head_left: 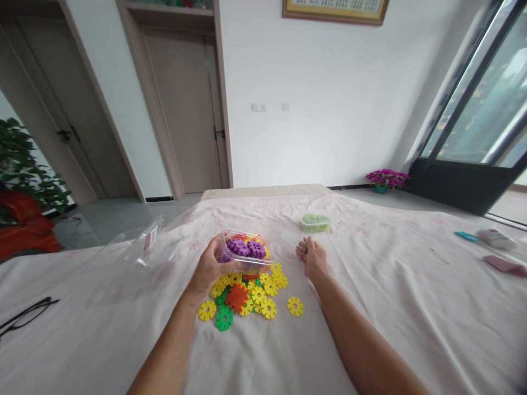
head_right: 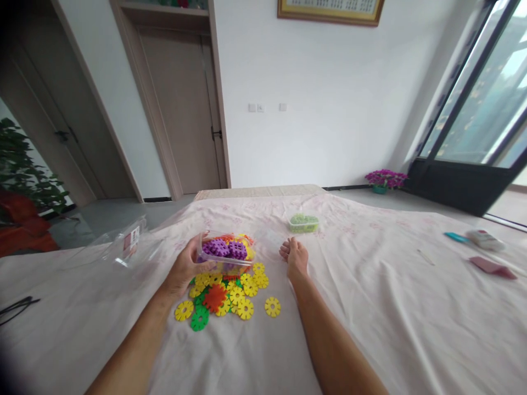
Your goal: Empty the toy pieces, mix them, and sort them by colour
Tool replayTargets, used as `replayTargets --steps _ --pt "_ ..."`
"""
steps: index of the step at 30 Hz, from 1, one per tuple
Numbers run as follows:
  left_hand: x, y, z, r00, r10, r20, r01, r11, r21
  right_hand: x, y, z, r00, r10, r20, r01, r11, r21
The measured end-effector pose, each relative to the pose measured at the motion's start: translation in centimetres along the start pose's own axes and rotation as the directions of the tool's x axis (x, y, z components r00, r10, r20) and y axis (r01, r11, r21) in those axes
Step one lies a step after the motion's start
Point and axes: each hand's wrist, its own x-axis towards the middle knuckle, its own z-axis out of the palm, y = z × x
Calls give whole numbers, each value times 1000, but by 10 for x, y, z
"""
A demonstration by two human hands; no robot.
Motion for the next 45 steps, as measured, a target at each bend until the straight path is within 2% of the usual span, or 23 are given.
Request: replayTargets --steps 2,4,7,10,15,19,22,27,30,33,36,38,40,42,45 --pt "3 7 -7 996 61 -60 -50 983 177 -1 2 0 1000 24 20 -23 1000 -13" --pt "4 13 -13 984 165 -73 -125 912 390 -2 2 -1 997 48 66 -44 997 -56" --pt "5 23 -17 943 333 -2 -251 714 654 -4 0 -2 986 75 148 -53 987 -151" --pt "7 34 -16 896 428 114 -348 520 780 -5 -1 -4 975 80 208 -39 980 -196" --pt "21 48 -10 847 417 328 -470 302 830 -6 -2 -6 974 75 213 -36 983 -182" --pt "30 50 -4 812 324 486 -562 204 802 -7 -4 -5 974 78 214 -44 987 -157" --pt "33 53 0 767 254 590 -631 132 764 -7 -6 -5 974 80 212 -49 988 -144" --pt "34 71 6 704 186 685 -696 -5 718 -7 -9 -6 976 90 199 -65 990 -129" --pt "34 84 8 669 185 720 -725 -51 687 -8 -10 -5 978 91 189 -71 991 -111" --pt "33 90 6 685 240 688 -704 -26 710 -10 -11 -4 985 74 155 -59 993 -99" --pt "31 82 2 728 370 578 -642 69 764 -12 -13 -3 992 26 123 -13 994 -105" --pt "27 68 1 765 486 423 -569 200 798 -13 -14 -2 993 -29 118 44 990 -131" --pt "20 46 4 801 566 194 -473 400 785 -13 -14 -1 989 -91 116 108 982 -155" --pt "10 20 10 832 555 -21 -384 603 699 -11 -14 -1 984 -147 98 161 974 -161" --pt "-8 -17 19 880 428 -204 -244 778 579 -7 -13 -2 977 -210 40 213 965 -150"
